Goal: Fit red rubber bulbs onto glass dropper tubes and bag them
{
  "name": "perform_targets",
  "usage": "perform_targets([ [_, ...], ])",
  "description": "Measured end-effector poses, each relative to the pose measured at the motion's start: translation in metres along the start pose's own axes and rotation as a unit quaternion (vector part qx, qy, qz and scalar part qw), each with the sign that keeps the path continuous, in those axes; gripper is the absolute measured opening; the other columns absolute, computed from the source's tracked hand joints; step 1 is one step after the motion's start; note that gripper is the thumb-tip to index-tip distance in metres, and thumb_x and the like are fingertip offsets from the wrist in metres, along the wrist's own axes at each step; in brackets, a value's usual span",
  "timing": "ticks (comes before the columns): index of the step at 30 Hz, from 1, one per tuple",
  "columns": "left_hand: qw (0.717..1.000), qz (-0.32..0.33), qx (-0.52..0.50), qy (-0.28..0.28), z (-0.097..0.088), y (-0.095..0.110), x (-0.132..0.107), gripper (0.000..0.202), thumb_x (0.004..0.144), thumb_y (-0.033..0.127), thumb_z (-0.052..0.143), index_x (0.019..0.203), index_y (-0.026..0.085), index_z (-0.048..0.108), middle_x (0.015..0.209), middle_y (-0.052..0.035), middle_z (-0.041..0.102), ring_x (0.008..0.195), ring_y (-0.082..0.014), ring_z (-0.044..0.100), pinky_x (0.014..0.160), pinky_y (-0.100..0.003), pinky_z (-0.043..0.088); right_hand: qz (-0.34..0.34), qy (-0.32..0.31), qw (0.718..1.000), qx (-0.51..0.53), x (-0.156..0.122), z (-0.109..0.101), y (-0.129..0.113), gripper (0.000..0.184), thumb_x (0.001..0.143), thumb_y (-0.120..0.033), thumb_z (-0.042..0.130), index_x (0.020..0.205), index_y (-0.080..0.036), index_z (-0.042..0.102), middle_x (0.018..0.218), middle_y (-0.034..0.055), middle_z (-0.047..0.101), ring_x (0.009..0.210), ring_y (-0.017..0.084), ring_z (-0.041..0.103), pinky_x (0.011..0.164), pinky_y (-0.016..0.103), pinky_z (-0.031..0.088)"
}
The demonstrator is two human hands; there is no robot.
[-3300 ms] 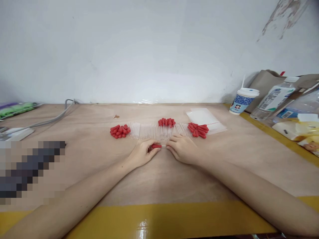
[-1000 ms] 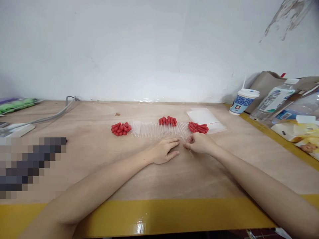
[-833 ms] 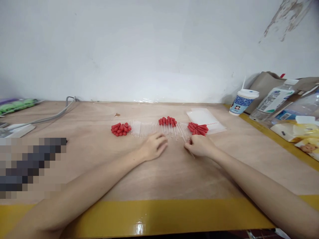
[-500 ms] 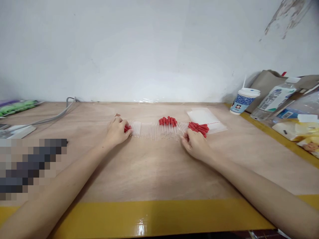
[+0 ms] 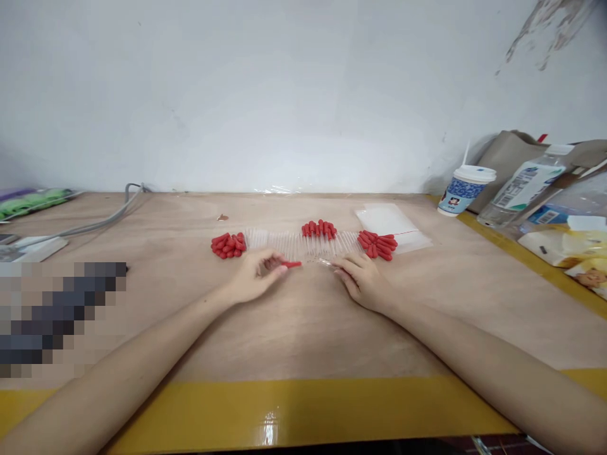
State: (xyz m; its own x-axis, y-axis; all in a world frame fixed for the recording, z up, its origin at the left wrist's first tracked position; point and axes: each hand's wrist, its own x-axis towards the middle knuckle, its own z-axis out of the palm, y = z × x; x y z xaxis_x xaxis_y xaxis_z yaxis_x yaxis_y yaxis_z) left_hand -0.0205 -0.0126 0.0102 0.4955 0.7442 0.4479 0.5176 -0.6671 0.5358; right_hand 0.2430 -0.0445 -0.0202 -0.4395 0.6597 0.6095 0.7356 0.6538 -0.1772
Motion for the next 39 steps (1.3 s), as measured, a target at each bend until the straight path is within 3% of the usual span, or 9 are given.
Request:
perform_targets([
  [2, 0.997, -0.01, -0.038, -0.061, 0.01, 0.007, -0.005, 0.016, 0.079, 0.027, 0.052, 0.088, 0.015, 0.059, 0.075, -0.0032, 0.059, 0.064, -0.0116, 0.053, 0.057, -0.023, 0.044, -0.006, -0.012, 1.0, 0.006, 0.0, -0.001, -0.001, 0.022, 0.089, -0.019, 0.038, 0.1, -0.017, 0.057, 0.087, 0.007, 0.06, 0.077, 0.017, 0.054, 0.068, 0.03, 0.035],
  [4, 0.996, -0.026, -0.032, -0.075, 0.016, 0.012, -0.007, 0.018, 0.077, 0.026, 0.054, 0.09, 0.014, 0.059, 0.074, -0.0027, 0.057, 0.061, -0.0112, 0.051, 0.052, -0.023, 0.043, -0.008, -0.023, 1.0, 0.009, 0.0, -0.003, -0.003, 0.02, 0.088, -0.019, 0.039, 0.096, -0.017, 0.058, 0.087, 0.0068, 0.06, 0.078, 0.017, 0.054, 0.07, 0.031, 0.034],
  [8, 0.998, -0.019, 0.032, -0.056, 0.022, 0.017, -0.005, 0.03, 0.074, 0.033, 0.061, 0.098, 0.016, 0.062, 0.081, -0.0038, 0.056, 0.064, -0.0124, 0.052, 0.057, -0.026, 0.044, -0.01, -0.033, 0.999, 0.008, 0.003, -0.003, -0.008, 0.018, 0.087, -0.02, 0.04, 0.091, -0.016, 0.058, 0.082, 0.006, 0.061, 0.077, 0.017, 0.054, 0.07, 0.031, 0.034],
  [11, 0.998, -0.004, 0.048, -0.034, 0.028, 0.018, -0.001, 0.02, 0.079, 0.034, 0.056, 0.087, 0.018, 0.066, 0.082, -0.0036, 0.057, 0.068, -0.013, 0.054, 0.063, -0.027, 0.044, -0.008, -0.029, 0.999, 0.032, 0.005, 0.0, -0.01, 0.019, 0.088, -0.02, 0.04, 0.091, -0.017, 0.057, 0.081, 0.0058, 0.061, 0.076, 0.017, 0.054, 0.07, 0.031, 0.036],
  [17, 0.996, -0.051, -0.069, 0.006, 0.038, 0.015, 0.003, 0.016, 0.085, 0.031, 0.049, 0.088, 0.016, 0.056, 0.08, -0.0024, 0.06, 0.07, -0.0132, 0.055, 0.062, -0.025, 0.044, 0.016, -0.001, 0.995, 0.101, 0.008, 0.003, -0.014, 0.018, 0.088, -0.021, 0.04, 0.095, -0.018, 0.057, 0.082, 0.0045, 0.062, 0.078, 0.016, 0.055, 0.07, 0.029, 0.039],
  [27, 0.967, -0.084, -0.238, -0.034, 0.044, 0.015, 0.001, 0.019, 0.085, 0.031, 0.049, 0.093, 0.014, 0.052, 0.079, -0.0036, 0.062, 0.068, -0.0117, 0.06, 0.068, -0.028, 0.051, 0.02, 0.003, 0.993, 0.114, 0.009, 0.007, -0.015, 0.019, 0.088, -0.025, 0.042, 0.095, -0.019, 0.06, 0.079, 0.0029, 0.064, 0.071, 0.014, 0.056, 0.067, 0.029, 0.037],
  [33, 0.963, -0.089, -0.249, -0.044, 0.042, 0.017, 0.001, 0.02, 0.083, 0.03, 0.051, 0.088, 0.012, 0.058, 0.067, -0.002, 0.061, 0.059, -0.0104, 0.058, 0.059, -0.025, 0.051, -0.003, -0.007, 0.988, 0.155, 0.01, 0.008, -0.007, 0.02, 0.088, -0.027, 0.045, 0.092, -0.019, 0.063, 0.076, 0.0021, 0.066, 0.068, 0.013, 0.057, 0.068, 0.029, 0.038],
  [39, 0.966, -0.078, -0.226, -0.097, 0.041, 0.02, -0.004, 0.018, 0.083, 0.028, 0.051, 0.085, 0.013, 0.061, 0.064, 0.0001, 0.059, 0.056, -0.0085, 0.056, 0.055, -0.021, 0.049, -0.04, -0.074, 0.992, 0.094, 0.013, -0.001, -0.003, 0.019, 0.087, -0.023, 0.047, 0.092, -0.023, 0.066, 0.075, -0.0003, 0.068, 0.062, 0.011, 0.055, 0.069, 0.031, 0.029],
])
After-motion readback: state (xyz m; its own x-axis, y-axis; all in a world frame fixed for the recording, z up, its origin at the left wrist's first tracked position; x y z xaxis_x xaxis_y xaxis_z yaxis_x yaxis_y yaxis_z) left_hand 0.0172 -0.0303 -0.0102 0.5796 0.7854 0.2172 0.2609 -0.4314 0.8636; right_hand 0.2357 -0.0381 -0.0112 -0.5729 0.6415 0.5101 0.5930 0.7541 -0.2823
